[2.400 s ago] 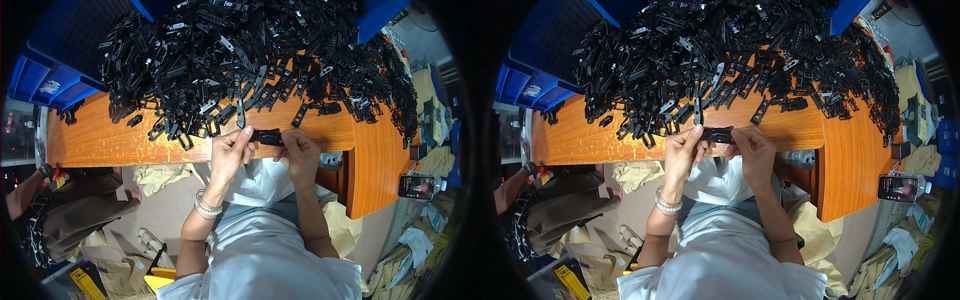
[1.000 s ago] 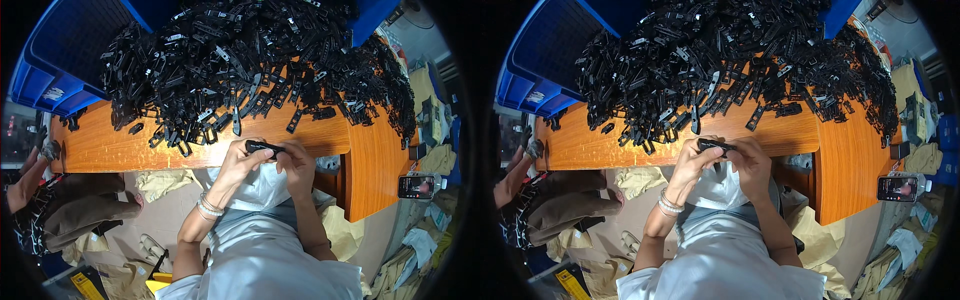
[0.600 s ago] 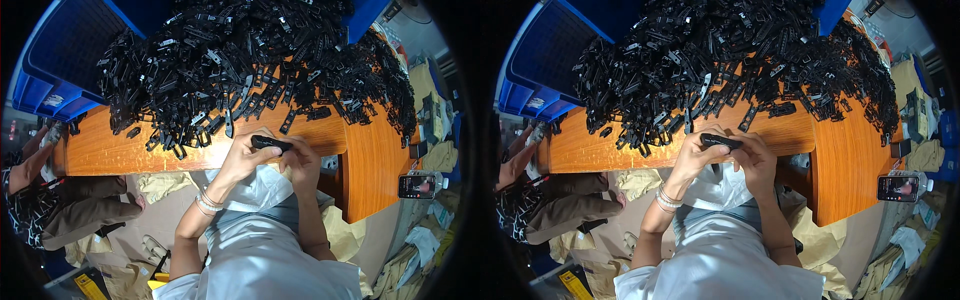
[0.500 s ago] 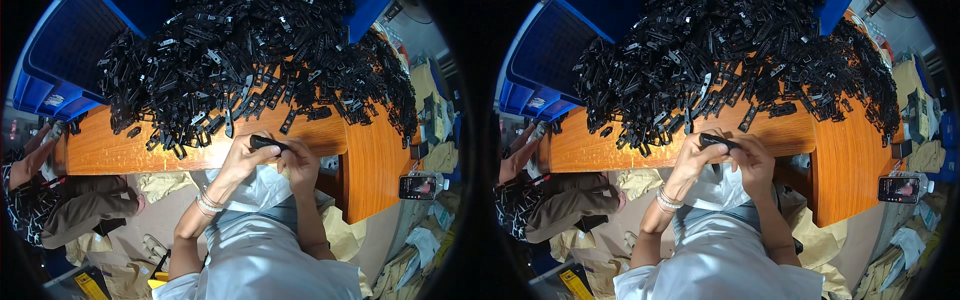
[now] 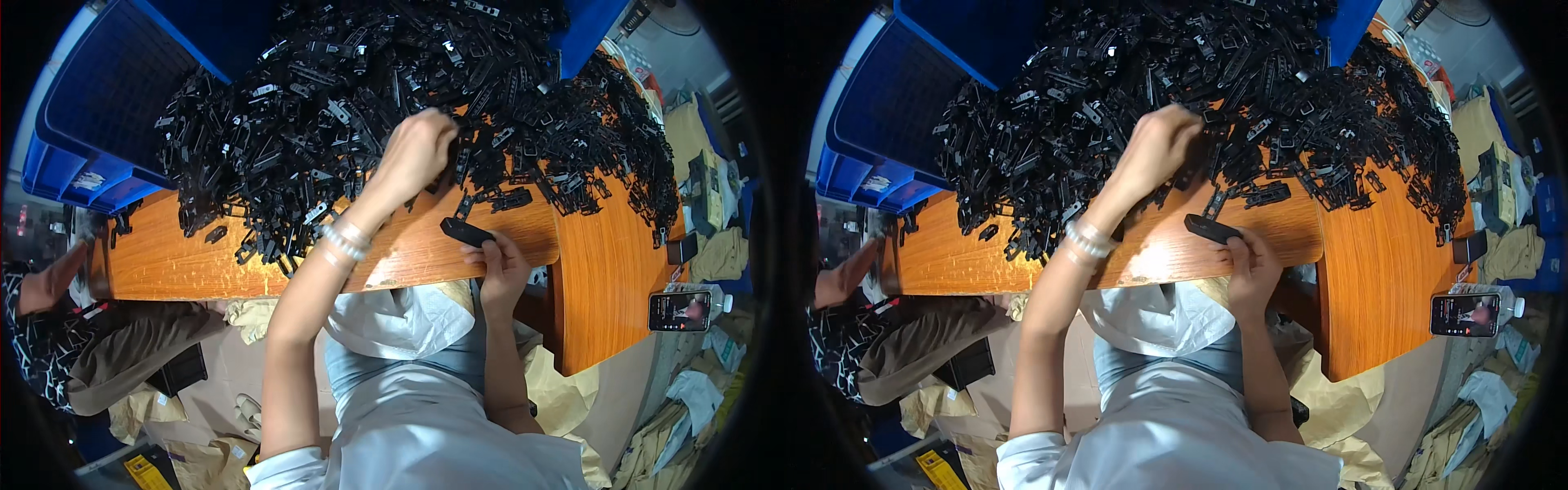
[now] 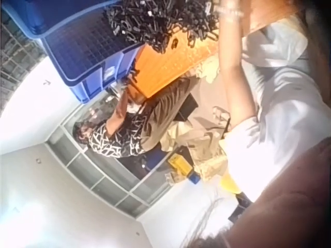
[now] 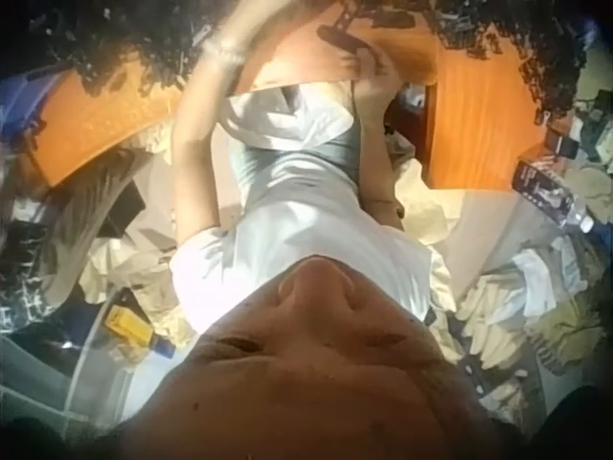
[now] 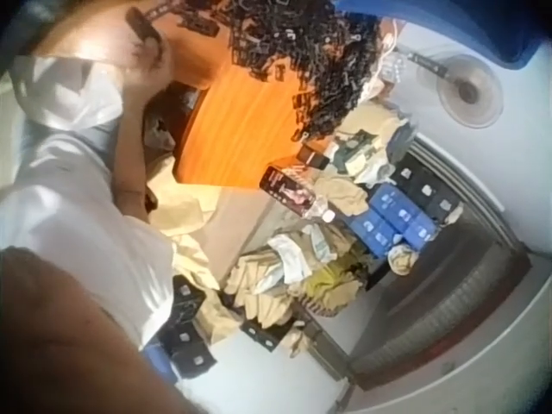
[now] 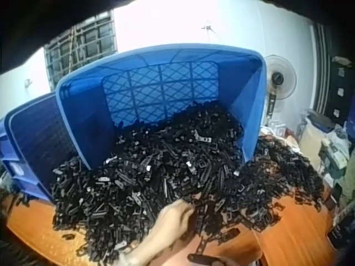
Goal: Manually assembling small plastic clips and components at a workbench.
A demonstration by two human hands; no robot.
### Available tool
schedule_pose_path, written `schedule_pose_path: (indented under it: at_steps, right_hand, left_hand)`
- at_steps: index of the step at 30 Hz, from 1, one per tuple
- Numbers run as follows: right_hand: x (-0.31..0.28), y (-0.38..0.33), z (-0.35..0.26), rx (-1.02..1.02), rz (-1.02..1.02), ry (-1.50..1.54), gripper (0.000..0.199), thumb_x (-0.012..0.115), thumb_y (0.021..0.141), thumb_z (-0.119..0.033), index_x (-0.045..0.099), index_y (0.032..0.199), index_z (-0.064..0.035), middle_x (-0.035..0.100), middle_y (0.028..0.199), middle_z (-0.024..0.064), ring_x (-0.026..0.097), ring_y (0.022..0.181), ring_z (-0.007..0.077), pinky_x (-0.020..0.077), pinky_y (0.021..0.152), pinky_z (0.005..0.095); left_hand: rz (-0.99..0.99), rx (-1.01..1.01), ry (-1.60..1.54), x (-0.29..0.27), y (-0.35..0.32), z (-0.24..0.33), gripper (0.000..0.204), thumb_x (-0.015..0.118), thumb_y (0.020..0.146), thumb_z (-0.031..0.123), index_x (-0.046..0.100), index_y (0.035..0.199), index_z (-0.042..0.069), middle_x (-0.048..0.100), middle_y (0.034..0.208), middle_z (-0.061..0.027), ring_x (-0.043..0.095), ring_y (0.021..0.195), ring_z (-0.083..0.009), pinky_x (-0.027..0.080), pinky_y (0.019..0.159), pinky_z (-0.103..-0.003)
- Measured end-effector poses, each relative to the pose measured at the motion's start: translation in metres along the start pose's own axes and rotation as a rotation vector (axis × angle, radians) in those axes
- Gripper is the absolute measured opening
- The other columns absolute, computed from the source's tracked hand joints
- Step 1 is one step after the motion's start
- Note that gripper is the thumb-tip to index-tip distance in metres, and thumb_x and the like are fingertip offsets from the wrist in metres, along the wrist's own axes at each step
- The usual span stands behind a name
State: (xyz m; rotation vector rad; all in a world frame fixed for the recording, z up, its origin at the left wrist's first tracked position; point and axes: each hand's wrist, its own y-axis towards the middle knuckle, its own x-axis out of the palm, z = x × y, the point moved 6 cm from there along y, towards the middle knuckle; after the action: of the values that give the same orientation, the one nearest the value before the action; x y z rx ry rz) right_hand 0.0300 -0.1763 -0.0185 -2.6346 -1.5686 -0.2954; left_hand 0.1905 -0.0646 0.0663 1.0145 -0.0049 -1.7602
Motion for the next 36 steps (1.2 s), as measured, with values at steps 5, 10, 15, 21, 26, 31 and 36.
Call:
schedule_pose_path:
  at_steps: [5, 10, 15, 21, 26, 31, 36]
  right_hand:
    - [-0.001, -0.002, 0.009, -0.046, -0.066, -0.120, 0.011, 0.050, 0.086, -0.001, 0.053, 0.089, 0.0085, 0.063, 0.073, 0.0142, 0.063, 0.064, 0.0165, 0.0491, 0.063, 0.0234]
    - [0.002, 0.000, 0.003, -0.007, -0.075, -0.069, 0.007, 0.050, 0.085, 0.001, 0.052, 0.088, 0.0076, 0.062, 0.075, 0.0144, 0.064, 0.066, 0.0185, 0.0500, 0.062, 0.0239]
    - [0.003, 0.002, 0.003, -0.038, -0.090, -0.048, 0.007, 0.050, 0.085, 0.002, 0.051, 0.088, 0.0076, 0.061, 0.075, 0.0151, 0.064, 0.066, 0.0201, 0.0511, 0.060, 0.0249]
    - [-0.001, 0.006, -0.009, 0.145, -0.174, 0.101, 0.010, 0.054, 0.078, 0.007, 0.054, 0.087, 0.0106, 0.061, 0.083, 0.0142, 0.063, 0.071, 0.0194, 0.0520, 0.067, 0.0265]
    - [0.011, -0.003, -0.030, 0.049, -0.259, 0.061, 0.017, 0.057, 0.069, 0.015, 0.056, 0.085, 0.0106, 0.058, 0.092, 0.0134, 0.061, 0.075, 0.0178, 0.0518, 0.069, 0.0259]
    - [0.010, -0.013, -0.026, -0.030, -0.235, -0.015, 0.021, 0.058, 0.066, 0.017, 0.056, 0.085, 0.0092, 0.056, 0.093, 0.0134, 0.059, 0.080, 0.0165, 0.0514, 0.070, 0.0253]
    - [0.023, -0.014, -0.041, 0.021, -0.149, -0.093, 0.030, 0.056, 0.064, 0.017, 0.057, 0.091, 0.0054, 0.053, 0.101, 0.0109, 0.057, 0.086, 0.0160, 0.0485, 0.075, 0.0253]
  left_hand:
    - [-0.003, -0.026, 0.360, 0.058, 0.056, -0.018, 0.014, 0.061, 0.073, 0.012, 0.062, 0.075, -0.002, 0.058, 0.080, -0.0172, 0.059, 0.070, -0.0326, 0.048, 0.064, -0.039]
    - [0.005, -0.104, 0.513, 0.069, 0.066, -0.021, 0.021, 0.066, 0.070, 0.020, 0.061, 0.071, -0.001, 0.059, 0.080, -0.0183, 0.060, 0.070, -0.0317, 0.048, 0.060, -0.040]
    - [0.527, 0.019, 0.233, 0.004, 0.030, -0.013, 0.020, 0.062, 0.070, 0.014, 0.058, 0.076, -0.005, 0.056, 0.068, -0.0157, 0.058, 0.057, -0.0271, 0.048, 0.055, -0.035]
    - [-0.121, -0.534, -0.741, -0.001, -0.052, -0.004, 0.021, 0.044, 0.088, 0.007, 0.058, 0.098, -0.005, 0.058, 0.065, -0.0040, 0.054, 0.057, -0.0063, 0.043, 0.054, -0.021]
    - [-0.500, -0.538, -0.603, 0.003, -0.101, 0.020, 0.022, 0.049, 0.088, 0.012, 0.062, 0.097, -0.003, 0.053, 0.053, -0.0026, 0.049, 0.046, -0.0068, 0.040, 0.046, -0.021]
    - [-0.470, -0.445, -0.611, -0.004, -0.117, 0.039, 0.025, 0.057, 0.083, 0.013, 0.058, 0.100, -0.005, 0.058, 0.060, -0.0117, 0.056, 0.052, -0.0166, 0.043, 0.050, -0.027]
    - [-0.417, -0.311, -0.395, -0.014, -0.125, 0.039, 0.035, 0.061, 0.075, 0.008, 0.054, 0.107, -0.004, 0.060, 0.080, -0.0229, 0.058, 0.068, -0.0352, 0.045, 0.063, -0.036]
